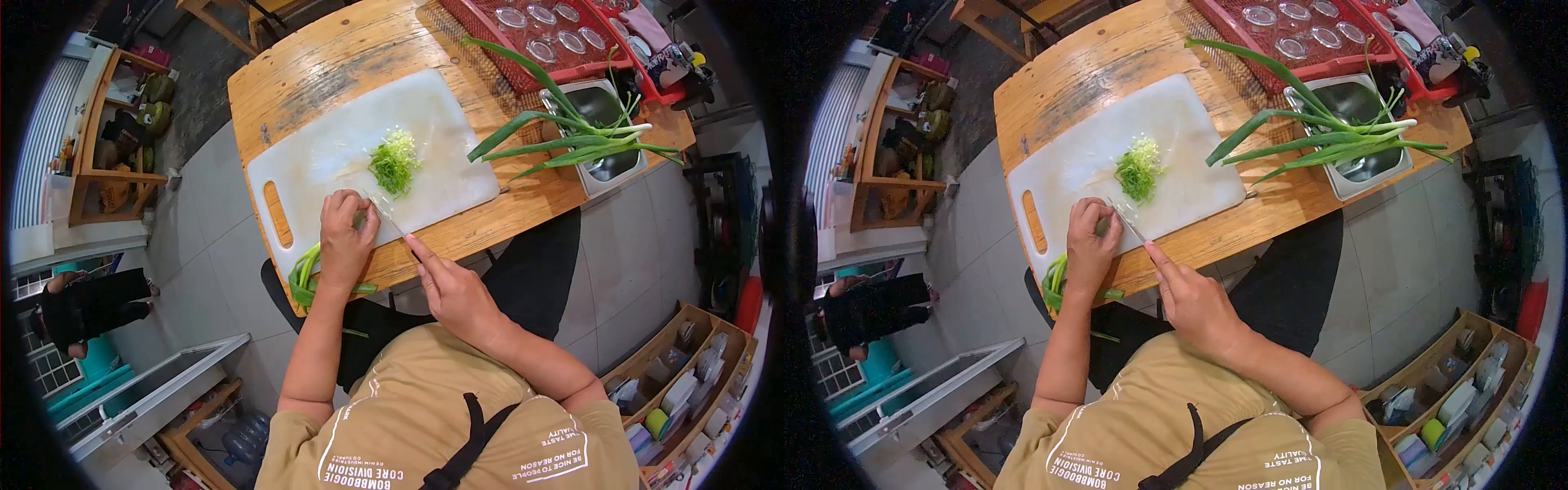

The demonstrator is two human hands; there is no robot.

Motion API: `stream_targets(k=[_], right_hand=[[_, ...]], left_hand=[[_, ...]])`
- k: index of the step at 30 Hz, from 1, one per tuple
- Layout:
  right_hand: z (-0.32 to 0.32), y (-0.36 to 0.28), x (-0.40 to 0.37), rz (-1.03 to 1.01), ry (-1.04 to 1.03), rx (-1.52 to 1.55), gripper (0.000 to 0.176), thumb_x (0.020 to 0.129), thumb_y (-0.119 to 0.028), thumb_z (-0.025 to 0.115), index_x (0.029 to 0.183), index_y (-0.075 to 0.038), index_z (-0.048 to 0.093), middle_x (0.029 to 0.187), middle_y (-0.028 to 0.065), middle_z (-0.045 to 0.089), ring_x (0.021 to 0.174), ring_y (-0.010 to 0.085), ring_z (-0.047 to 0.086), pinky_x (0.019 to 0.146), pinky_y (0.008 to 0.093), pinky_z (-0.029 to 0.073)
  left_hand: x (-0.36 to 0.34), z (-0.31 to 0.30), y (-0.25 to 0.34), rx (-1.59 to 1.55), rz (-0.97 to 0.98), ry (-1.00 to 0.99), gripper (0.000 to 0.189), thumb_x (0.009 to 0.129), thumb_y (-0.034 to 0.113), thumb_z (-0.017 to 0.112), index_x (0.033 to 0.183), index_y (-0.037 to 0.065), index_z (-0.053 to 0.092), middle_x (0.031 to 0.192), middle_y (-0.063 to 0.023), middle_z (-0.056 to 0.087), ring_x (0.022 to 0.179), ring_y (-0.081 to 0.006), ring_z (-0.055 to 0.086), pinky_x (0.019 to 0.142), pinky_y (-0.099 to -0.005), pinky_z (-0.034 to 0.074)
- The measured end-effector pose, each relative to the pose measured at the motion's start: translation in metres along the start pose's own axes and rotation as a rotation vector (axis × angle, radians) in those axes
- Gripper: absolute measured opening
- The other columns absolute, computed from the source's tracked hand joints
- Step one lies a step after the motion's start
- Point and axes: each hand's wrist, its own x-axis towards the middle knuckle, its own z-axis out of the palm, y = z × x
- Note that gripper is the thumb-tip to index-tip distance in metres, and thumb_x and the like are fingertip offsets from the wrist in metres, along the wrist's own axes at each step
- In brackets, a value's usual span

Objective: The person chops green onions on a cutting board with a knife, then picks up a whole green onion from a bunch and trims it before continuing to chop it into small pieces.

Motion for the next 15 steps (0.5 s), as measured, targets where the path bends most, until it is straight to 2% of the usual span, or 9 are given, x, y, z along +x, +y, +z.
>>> stream_targets(k=[4, 7, 10, 15], right_hand=[[0.0022, 0.0001, -0.0027, 0.003, 0.000, -0.007, 0.062, 0.114, -0.015, 0.058, 0.174, -0.016, 0.041, 0.099, 0.0230, 0.070, 0.085, 0.0468, 0.072, 0.077, 0.0570, 0.060], [0.0015, 0.0016, -0.0034, 0.012, -0.007, -0.012, 0.063, 0.114, -0.015, 0.058, 0.174, -0.016, 0.041, 0.098, 0.0230, 0.070, 0.084, 0.0469, 0.072, 0.076, 0.0572, 0.060], [0.0050, 0.0055, -0.0021, 0.024, -0.016, -0.072, 0.063, 0.114, -0.014, 0.059, 0.174, -0.016, 0.041, 0.097, 0.0234, 0.070, 0.083, 0.0470, 0.072, 0.076, 0.0573, 0.060], [0.0066, 0.0017, -0.0035, -0.007, 0.023, -0.004, 0.065, 0.113, -0.013, 0.060, 0.175, -0.016, 0.041, 0.097, 0.0238, 0.069, 0.082, 0.0471, 0.071, 0.076, 0.0572, 0.060]], left_hand=[[0.0000, -0.0019, -0.0006, 0.003, 0.009, -0.008, 0.012, 0.093, -0.001, 0.076, 0.100, -0.003, 0.067, 0.107, -0.0171, 0.068, 0.104, -0.0365, 0.067, 0.096, -0.0441, 0.055], [-0.0001, -0.0004, 0.0002, 0.004, 0.017, 0.010, 0.013, 0.091, -0.001, 0.079, 0.098, -0.001, 0.067, 0.104, -0.0149, 0.067, 0.102, -0.0377, 0.064, 0.094, -0.0473, 0.053], [-0.0002, -0.0023, -0.0002, 0.004, 0.009, -0.013, 0.012, 0.093, -0.001, 0.077, 0.101, -0.003, 0.068, 0.107, -0.0172, 0.068, 0.104, -0.0365, 0.067, 0.095, -0.0441, 0.055], [0.0002, -0.0012, -0.0004, -0.008, 0.003, -0.003, 0.012, 0.092, -0.001, 0.077, 0.099, -0.002, 0.067, 0.105, -0.0162, 0.068, 0.103, -0.0374, 0.066, 0.095, -0.0457, 0.054]])
